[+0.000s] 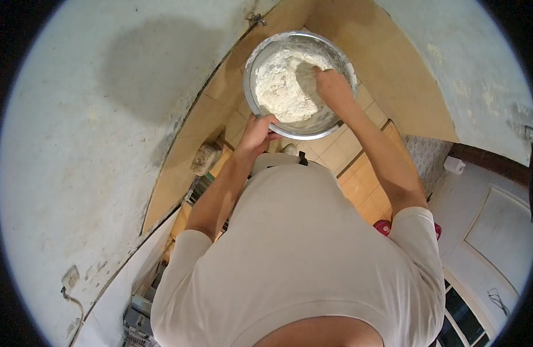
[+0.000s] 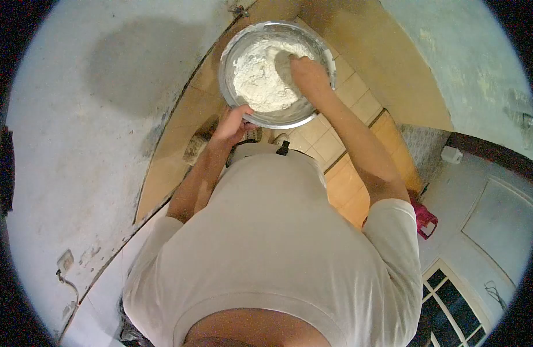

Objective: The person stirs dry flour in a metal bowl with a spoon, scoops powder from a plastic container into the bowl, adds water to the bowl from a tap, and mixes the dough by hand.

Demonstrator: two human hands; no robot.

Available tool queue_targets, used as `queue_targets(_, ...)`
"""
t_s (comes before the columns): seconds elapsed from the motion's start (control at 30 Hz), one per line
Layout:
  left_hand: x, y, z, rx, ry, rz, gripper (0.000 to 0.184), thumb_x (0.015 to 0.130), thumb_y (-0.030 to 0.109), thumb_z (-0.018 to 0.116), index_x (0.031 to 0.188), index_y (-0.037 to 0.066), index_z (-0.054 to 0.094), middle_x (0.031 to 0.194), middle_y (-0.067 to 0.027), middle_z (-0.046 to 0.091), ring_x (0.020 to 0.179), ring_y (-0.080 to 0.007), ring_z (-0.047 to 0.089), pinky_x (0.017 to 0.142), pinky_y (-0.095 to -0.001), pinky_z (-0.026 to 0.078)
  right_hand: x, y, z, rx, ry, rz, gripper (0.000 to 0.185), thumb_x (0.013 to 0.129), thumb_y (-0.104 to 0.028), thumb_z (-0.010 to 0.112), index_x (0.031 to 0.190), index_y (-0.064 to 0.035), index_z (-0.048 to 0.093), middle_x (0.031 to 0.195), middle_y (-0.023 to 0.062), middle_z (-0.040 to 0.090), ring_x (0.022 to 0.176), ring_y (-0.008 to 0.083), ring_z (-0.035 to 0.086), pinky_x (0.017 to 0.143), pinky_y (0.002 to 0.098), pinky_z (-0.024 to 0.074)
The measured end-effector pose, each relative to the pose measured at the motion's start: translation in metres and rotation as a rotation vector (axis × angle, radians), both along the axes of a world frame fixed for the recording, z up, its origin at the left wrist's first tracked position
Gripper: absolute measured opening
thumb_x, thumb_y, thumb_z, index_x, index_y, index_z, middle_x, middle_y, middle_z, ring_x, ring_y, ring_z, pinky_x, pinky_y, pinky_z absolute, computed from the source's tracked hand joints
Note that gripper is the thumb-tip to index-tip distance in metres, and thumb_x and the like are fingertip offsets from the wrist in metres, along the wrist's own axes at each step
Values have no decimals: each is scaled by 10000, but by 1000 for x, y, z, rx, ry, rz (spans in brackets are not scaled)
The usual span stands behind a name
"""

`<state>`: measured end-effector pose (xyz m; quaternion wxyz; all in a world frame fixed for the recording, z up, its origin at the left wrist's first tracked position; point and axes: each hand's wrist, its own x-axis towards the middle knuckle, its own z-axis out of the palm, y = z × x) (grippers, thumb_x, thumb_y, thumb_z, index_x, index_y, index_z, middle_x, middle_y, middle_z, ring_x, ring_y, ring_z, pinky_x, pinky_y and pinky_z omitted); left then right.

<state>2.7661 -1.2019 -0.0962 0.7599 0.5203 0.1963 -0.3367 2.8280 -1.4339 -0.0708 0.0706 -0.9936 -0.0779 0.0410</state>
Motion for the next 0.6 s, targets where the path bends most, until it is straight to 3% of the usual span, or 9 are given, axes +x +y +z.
queue_targets(0.17,5,10,-6,11,32,-21,434,802,143,566,1205,-12,521,1073,-118,638,903,-229,653,724,-371,570,-4,21,-2,-28,70,430,350,830,-52,490,1142,-86,647,870,180,670,759,346,670,667,435,554)
queue_targets(0.2,5,11,-11,9,34,-42,443,802,144,567,1213,-12,518,1081,-120,637,914,-233,650,732,-375,569,-10,17,7,-117,194,458,373,828,-64,499,1161,-134,652,894,155,675,763,328,675,677,427,558)
queue_targets(0.3,7,12,-17,17,35,-64,461,804,145,568,1234,-11,509,1105,-125,629,941,-240,644,758,-389,564,-25,-10,24,-135,194,564,377,830,-71,502,1165,-157,653,909,149,670,764,330,677,678,429,558)
queue_targets(0.4,4,11,-8,38,39,-40,465,807,140,566,1244,-9,503,1130,-126,618,956,-243,639,780,-399,557,-12,-16,38,-197,168,503,367,840,-70,496,1165,-144,651,926,147,666,749,338,676,666,430,557)
queue_targets(0.53,6,15,-4,24,42,-58,471,808,134,565,1253,-5,496,1145,-127,607,985,-246,630,796,-398,551,13,0,28,-109,-33,232,334,842,-74,502,1141,-90,649,892,179,659,718,350,672,646,438,554)
queue_targets(0.6,7,18,-1,10,34,-57,471,807,133,566,1252,-3,498,1144,-126,606,991,-243,625,795,-394,550,8,2,16,-156,67,337,274,856,-102,509,1081,-71,662,892,191,661,768,347,683,642,438,567)
